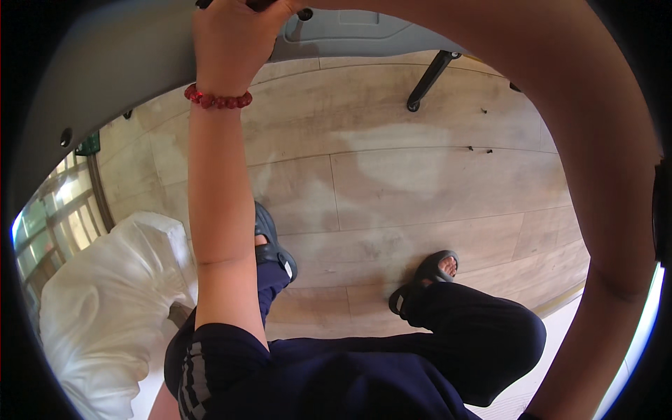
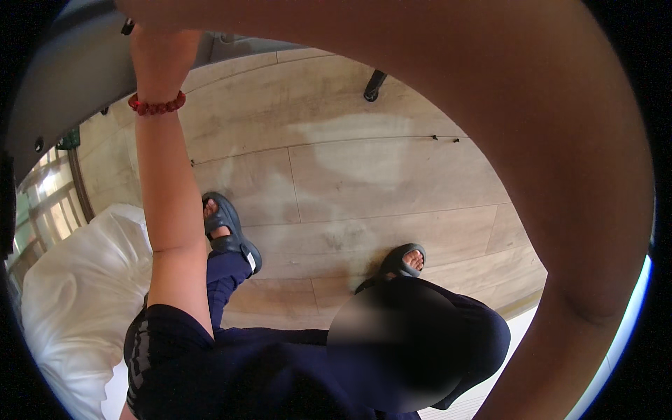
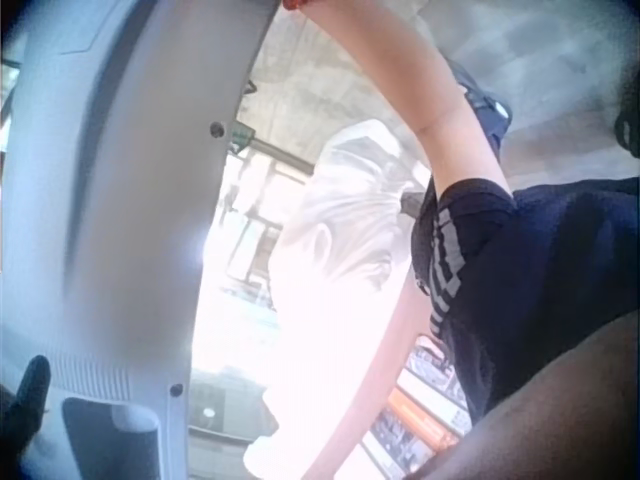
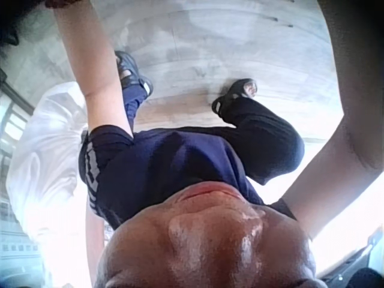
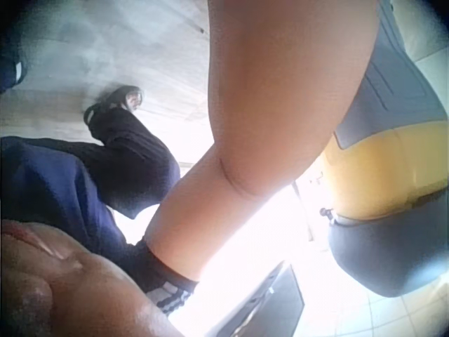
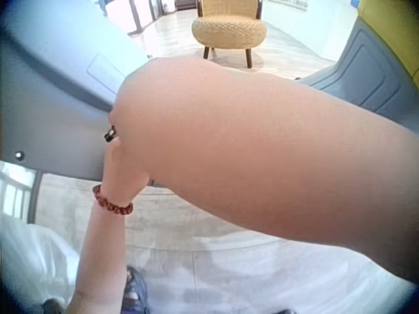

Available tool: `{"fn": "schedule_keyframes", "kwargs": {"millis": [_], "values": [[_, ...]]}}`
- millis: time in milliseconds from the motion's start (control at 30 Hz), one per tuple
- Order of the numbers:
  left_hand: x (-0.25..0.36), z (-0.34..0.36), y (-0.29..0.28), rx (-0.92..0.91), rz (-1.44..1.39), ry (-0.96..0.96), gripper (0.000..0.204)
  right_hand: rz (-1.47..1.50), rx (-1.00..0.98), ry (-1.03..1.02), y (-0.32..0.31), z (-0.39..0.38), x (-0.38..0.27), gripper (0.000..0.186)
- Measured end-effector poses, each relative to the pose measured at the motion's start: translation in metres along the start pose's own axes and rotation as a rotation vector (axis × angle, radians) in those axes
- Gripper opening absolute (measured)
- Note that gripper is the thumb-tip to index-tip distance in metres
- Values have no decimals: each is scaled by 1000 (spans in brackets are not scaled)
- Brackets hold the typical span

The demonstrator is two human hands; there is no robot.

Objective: The person is removing and reattaching a yellow plastic body panel on a motorcycle using a screwdriver.

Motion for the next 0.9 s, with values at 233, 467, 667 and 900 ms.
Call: {"fn": "schedule_keyframes", "kwargs": {"millis": [233, 467, 667, 900], "values": [[10, 11, 6, -7, -187, -41, 25, 14, 4, 17, -1, -3, -1, 29], [12, 8, -9, -164, -391, -185, 27, 21, 11, 39, -1, -4, 3, 28], [10, 17, 3, 12, -189, -22, 29, 10, 7, 42, 0, -6, -4, 28], [19, 19, 6, -92, -358, -120, 32, 0, -1, 57, 1, -6, 1, 28]]}}
Point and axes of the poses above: each hand's wrist, its own z-axis towards the middle knuckle, its own y-axis out of the palm, x = y × z, the point moved 2 cm from there along z, towards the middle knuckle, and after that the axes turned 5 degrees about z, right-handed, at the moved point
